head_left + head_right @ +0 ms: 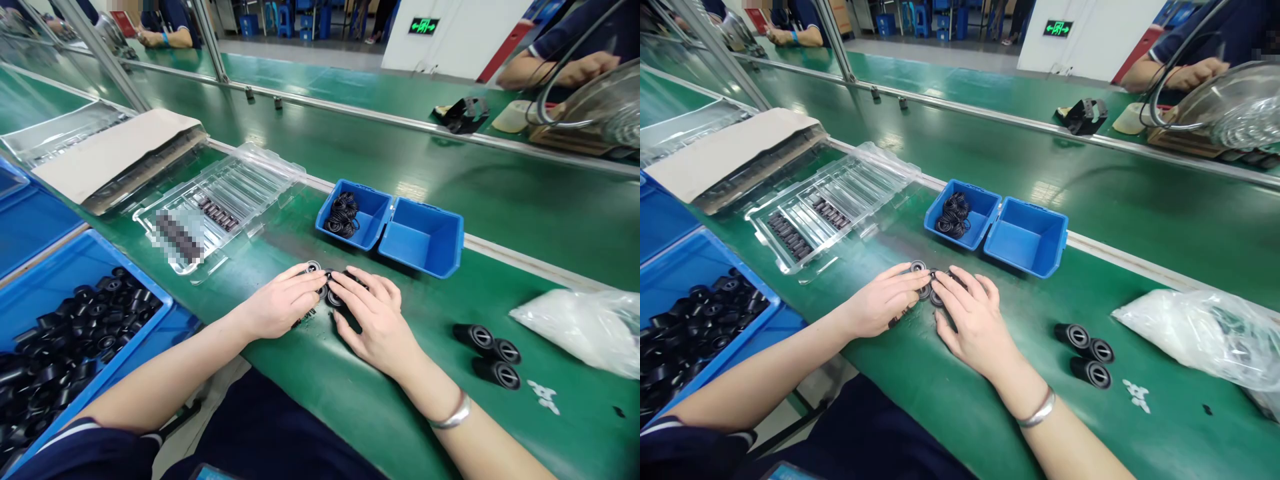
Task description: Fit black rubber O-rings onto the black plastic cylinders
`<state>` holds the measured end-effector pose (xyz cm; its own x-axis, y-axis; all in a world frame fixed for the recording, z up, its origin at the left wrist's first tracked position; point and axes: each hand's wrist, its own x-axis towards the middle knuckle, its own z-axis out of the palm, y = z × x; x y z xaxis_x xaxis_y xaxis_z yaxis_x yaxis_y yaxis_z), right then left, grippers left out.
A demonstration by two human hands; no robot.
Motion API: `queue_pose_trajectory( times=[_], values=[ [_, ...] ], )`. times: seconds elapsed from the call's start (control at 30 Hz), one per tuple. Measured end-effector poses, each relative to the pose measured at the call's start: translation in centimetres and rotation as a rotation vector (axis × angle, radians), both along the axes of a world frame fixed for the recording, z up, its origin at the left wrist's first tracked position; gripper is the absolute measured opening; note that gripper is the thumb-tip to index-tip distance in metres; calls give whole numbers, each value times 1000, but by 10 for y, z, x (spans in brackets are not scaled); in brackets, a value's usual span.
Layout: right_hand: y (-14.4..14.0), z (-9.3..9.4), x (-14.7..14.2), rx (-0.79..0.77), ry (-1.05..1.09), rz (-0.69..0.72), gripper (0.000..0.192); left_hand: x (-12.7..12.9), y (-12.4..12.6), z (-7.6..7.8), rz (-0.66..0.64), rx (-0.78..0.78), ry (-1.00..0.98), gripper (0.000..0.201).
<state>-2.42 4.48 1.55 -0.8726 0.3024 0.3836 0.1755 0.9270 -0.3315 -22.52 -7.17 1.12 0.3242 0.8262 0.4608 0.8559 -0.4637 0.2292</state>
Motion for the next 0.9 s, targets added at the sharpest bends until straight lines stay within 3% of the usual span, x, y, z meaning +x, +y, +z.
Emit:
queue_pose_trajectory(
  times=[0.27,0.5,0.7,0.8,0.9],
  values=[
    [1,1,2,-6,2,15,46,-4,-1,-6,22,12,-80,21],
    [11,17,19,-5,134,-121,51,-16,-8,-4,358,137,-405,18],
    [24,35,69,29,53,-252,42,-13,-13,-6,400,75,-476,19],
    [30,33,101,51,21,-336,37,-11,-14,-9,353,30,-479,19],
    [31,27,130,75,-5,-432,34,-6,-18,-2,341,22,-445,21]
  ],
)
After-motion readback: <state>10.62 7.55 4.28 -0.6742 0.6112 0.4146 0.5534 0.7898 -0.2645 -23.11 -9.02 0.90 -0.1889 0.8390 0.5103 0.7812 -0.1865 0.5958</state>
